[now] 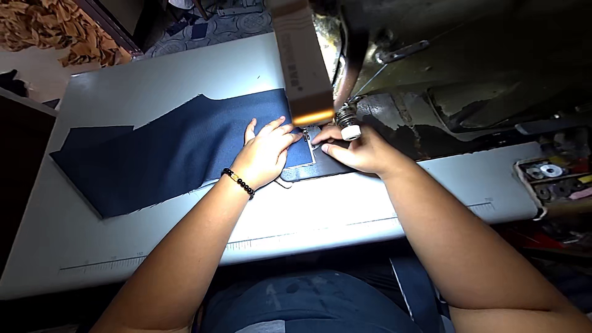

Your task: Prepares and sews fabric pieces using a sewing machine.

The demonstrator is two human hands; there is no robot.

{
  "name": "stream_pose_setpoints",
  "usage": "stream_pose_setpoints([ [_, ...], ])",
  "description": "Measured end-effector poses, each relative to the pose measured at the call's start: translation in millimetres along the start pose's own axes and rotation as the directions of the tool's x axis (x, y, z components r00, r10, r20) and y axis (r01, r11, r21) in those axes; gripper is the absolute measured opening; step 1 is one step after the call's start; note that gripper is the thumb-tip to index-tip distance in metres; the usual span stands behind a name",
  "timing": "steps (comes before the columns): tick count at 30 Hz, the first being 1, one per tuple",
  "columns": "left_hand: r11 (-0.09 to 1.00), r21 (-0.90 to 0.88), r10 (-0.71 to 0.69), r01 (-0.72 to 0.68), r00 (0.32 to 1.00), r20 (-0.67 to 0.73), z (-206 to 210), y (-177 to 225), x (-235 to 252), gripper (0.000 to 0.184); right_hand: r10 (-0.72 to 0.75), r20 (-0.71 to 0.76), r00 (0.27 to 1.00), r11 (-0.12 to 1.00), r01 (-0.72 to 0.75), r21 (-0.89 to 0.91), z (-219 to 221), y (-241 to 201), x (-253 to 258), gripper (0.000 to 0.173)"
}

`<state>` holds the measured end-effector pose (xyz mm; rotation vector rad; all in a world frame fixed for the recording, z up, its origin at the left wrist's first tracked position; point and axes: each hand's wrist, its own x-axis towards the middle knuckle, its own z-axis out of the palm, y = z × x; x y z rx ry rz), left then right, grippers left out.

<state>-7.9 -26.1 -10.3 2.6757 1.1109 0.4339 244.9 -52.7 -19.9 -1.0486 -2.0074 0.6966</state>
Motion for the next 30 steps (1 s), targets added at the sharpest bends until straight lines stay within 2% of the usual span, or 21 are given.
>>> stream_pose_setpoints([
  [2,1.0,0.014,0.011,-0.011,1.0,0.018,-1.1,5.3,-8.7,0.047,0.024,-0.087,0.996,0.999,-0.027,-0.028,-0.2,0.5,0.4,0.019],
  [6,0.999,-0.011,0.032,-0.032,0.999,0.019,0.5,27.3,-58.4,0.047,0.072,-0.136,0.988,0.99,-0.088,-0.112,2.8,-3.9,-1.3,0.02],
  [8,0.998,-0.024,0.051,-0.051,0.999,0.007,7.3,37.5,-84.4,0.047,0.057,-0.098,0.994,0.983,-0.073,-0.167,6.9,-5.9,-1.5,0.022],
  [11,0.995,0.005,0.098,-0.097,0.994,-0.042,14.2,50.7,-100.2,0.046,-0.067,0.004,0.998,0.964,0.066,-0.258,13.5,-10.1,1.5,0.032],
  [14,0.989,0.062,0.142,-0.137,0.987,-0.07,7.8,56.3,-90.4,0.037,-0.097,0.091,0.991,0.923,0.124,-0.364,18.6,-15.7,2.9,0.04],
  [18,0.99,0.073,0.116,-0.12,0.991,0.067,-12.0,55.9,-68.7,0.023,0.069,0.205,0.976,0.866,0.044,-0.497,17.3,-29.0,6.6,0.047],
  [21,0.999,0.028,0.022,-0.028,0.98,0.198,-24.2,55.1,-55.4,0.016,0.071,0.188,0.98,0.867,0.033,-0.498,17.3,-29.5,5.9,0.046],
  [25,0.998,0.014,-0.068,0.067,0.932,0.357,-32.8,55.6,-45.3,0.016,0.036,0.172,0.984,0.865,0.056,-0.499,17.8,-26.2,5.4,0.044],
  [30,0.997,-0.04,-0.048,0.066,0.936,0.348,-31.7,51.8,-45.3,0.014,0.026,0.145,0.989,0.879,0.047,-0.475,18.7,-25.3,5.3,0.042],
])
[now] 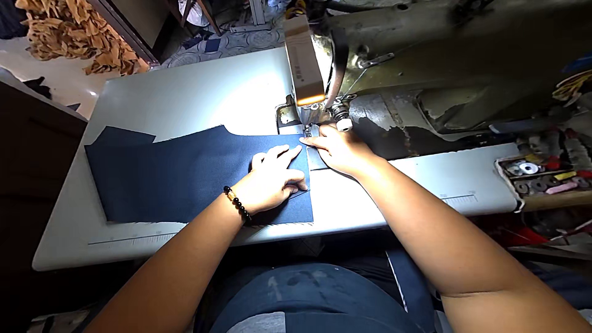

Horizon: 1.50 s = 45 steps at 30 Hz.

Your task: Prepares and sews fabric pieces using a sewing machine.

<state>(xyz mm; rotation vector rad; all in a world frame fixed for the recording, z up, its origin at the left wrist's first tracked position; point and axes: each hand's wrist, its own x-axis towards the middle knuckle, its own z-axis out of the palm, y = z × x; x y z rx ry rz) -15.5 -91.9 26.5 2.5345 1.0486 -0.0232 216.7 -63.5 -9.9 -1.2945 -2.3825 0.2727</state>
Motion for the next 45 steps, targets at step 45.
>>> stream_pose_setpoints([
  [45,0.978,-0.197,0.053,-0.063,0.997,-0.057,16.0,-14.7,4.5,0.017,0.046,-0.238,0.97,0.944,-0.12,-0.307,12.1,3.5,7.0,0.024],
])
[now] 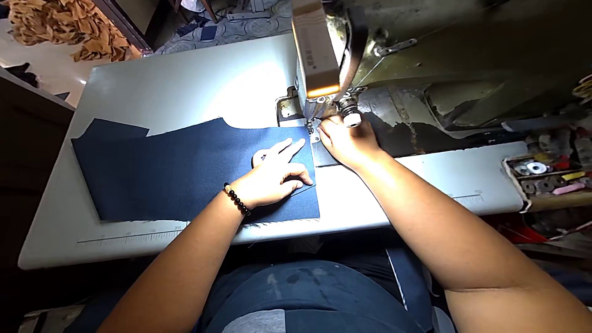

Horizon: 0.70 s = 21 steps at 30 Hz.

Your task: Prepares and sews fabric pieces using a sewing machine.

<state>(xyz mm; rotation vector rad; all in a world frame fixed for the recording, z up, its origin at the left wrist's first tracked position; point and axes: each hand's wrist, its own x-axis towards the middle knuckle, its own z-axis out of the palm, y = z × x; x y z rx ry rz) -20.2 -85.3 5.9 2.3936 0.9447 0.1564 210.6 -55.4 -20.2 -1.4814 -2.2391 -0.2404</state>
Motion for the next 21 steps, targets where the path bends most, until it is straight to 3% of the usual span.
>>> stream_pose_setpoints([
  [6,1.0,-0.02,0.007,-0.008,1.0,-0.021,1.0,-0.9,6.6,0.018,0.238,-0.044,0.97,0.968,-0.233,0.094,-4.9,11.4,7.3,0.022],
  [21,0.998,-0.064,0.026,-0.029,0.998,-0.055,-3.8,-3.5,19.0,0.017,0.186,-0.034,0.982,0.974,-0.179,0.141,-3.8,18.4,0.7,0.023],
])
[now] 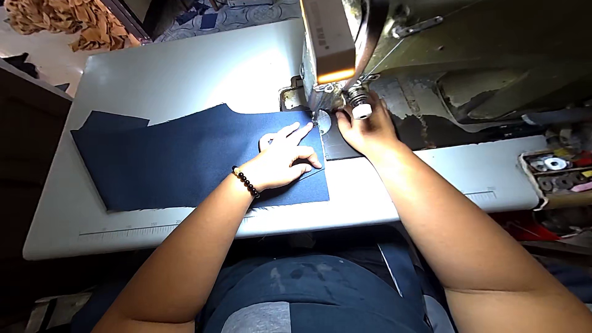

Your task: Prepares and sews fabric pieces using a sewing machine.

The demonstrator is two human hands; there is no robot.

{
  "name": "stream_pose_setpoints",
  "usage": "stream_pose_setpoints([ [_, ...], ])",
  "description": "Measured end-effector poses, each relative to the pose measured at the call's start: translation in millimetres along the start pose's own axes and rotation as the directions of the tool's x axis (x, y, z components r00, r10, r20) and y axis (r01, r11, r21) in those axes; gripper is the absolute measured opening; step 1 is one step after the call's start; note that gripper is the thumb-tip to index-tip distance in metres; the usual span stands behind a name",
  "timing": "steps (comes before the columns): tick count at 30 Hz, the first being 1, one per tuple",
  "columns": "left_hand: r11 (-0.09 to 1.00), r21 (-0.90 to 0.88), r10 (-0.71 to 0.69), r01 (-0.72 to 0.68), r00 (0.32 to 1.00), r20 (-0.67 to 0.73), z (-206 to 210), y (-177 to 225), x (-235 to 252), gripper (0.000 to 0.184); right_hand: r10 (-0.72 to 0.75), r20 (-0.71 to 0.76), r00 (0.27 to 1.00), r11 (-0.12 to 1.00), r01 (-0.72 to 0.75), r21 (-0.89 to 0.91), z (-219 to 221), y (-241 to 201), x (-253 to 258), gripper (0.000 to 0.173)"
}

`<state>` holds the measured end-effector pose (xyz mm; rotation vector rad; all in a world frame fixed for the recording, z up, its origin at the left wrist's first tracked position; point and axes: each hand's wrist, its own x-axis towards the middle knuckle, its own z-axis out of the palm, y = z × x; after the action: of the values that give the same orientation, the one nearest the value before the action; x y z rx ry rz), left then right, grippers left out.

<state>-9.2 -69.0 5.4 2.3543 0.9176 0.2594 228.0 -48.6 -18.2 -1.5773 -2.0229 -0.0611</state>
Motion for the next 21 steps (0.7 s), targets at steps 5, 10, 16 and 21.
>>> stream_pose_setpoints([
  [5,0.999,0.029,0.04,-0.039,0.998,-0.043,-8.6,-22.3,23.9,0.023,-0.012,-0.021,1.0,0.94,0.018,0.341,2.7,2.7,-3.2,0.019],
  [10,0.959,0.282,0.034,0.013,0.987,-0.16,-0.2,-1.8,10.8,0.029,-0.309,0.182,0.933,0.833,0.173,0.526,-8.6,-0.3,-14.1,0.018],
  [16,0.959,0.278,0.001,0.061,0.976,-0.216,22.4,2.7,-1.5,0.036,-0.348,0.175,0.921,0.854,0.235,0.463,-8.7,-0.9,-12.3,0.028],
  [21,0.975,0.219,0.022,0.031,0.972,-0.236,1.2,-21.2,27.4,0.039,-0.294,0.172,0.94,0.904,0.214,0.371,-10.3,-1.4,-13.5,0.035],
])
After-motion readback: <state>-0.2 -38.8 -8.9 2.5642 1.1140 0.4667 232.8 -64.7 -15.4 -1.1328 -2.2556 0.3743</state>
